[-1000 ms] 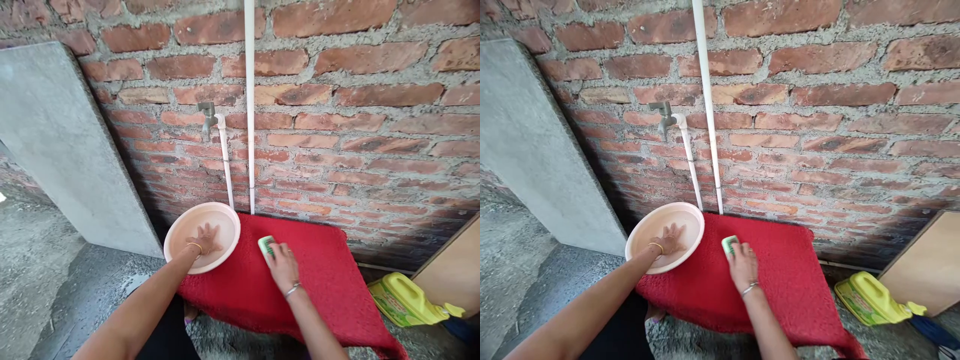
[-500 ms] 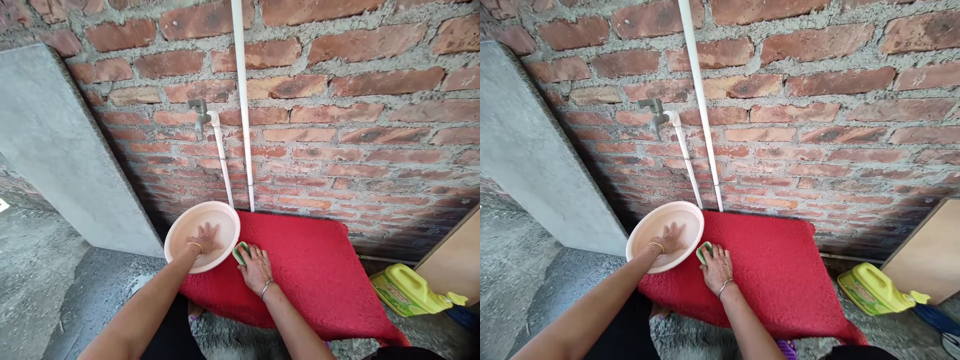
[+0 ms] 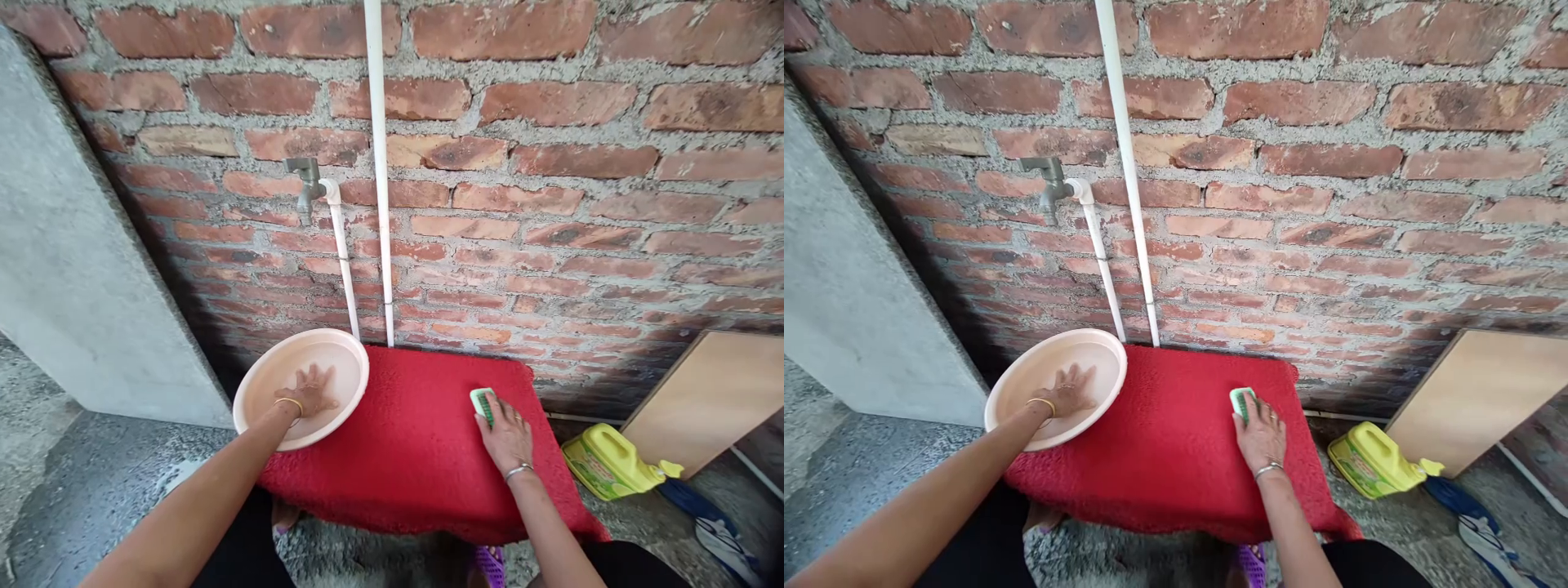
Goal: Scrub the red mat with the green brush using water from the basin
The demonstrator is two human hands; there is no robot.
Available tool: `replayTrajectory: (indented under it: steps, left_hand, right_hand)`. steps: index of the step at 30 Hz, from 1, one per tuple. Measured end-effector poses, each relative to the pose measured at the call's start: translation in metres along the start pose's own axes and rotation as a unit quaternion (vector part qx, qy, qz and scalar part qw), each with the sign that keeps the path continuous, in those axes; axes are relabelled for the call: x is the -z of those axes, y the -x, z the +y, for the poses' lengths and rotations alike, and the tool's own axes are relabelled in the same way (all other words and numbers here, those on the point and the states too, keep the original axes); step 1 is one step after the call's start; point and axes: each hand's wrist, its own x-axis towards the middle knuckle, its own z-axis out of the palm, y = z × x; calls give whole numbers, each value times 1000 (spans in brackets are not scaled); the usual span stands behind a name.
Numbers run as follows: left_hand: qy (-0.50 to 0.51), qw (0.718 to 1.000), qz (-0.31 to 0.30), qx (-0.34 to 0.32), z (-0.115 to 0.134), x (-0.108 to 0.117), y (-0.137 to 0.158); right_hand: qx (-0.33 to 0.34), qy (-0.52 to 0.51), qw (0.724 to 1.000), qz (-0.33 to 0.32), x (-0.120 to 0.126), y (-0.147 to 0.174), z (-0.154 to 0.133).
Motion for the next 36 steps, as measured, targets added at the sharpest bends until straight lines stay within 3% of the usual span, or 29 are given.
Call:
replayTrajectory:
  steps: [4, 11, 15, 17, 19, 21, 23, 30, 33, 36]
  left_hand:
    - [-11, 997, -58, 48, 4, 2, 0]
    - [-25, 995, -77, 56, 12, 12, 8]
    - [-30, 994, -86, 62, 15, 15, 12]
    - [-31, 994, -84, 63, 16, 16, 12]
    - [-30, 994, -82, 63, 16, 17, 12]
    - [-27, 994, -81, 65, 16, 18, 12]
    - [-21, 994, -81, 64, 17, 19, 12]
    - [-6, 995, -77, 60, 19, 20, 14]
    - [0, 996, -73, 58, 18, 19, 13]
    - [5, 996, -70, 58, 16, 19, 14]
  right_hand:
    - [-75, 23, 996, 33, -5, 1, 48]
    - [-152, -56, 987, 18, -4, 0, 62]
    - [-245, -159, 956, -34, 4, -5, 91]
    - [-296, -185, 937, -13, 9, -4, 106]
    - [-324, -192, 925, 54, 13, 0, 115]
    - [-324, -194, 919, 109, 16, 4, 115]
    - [-303, -194, 925, 123, 19, 8, 107]
    - [-236, -181, 950, 98, 22, 8, 88]
    - [-221, -228, 945, 76, 17, 3, 93]
    - [-153, -301, 940, 53, 9, 4, 76]
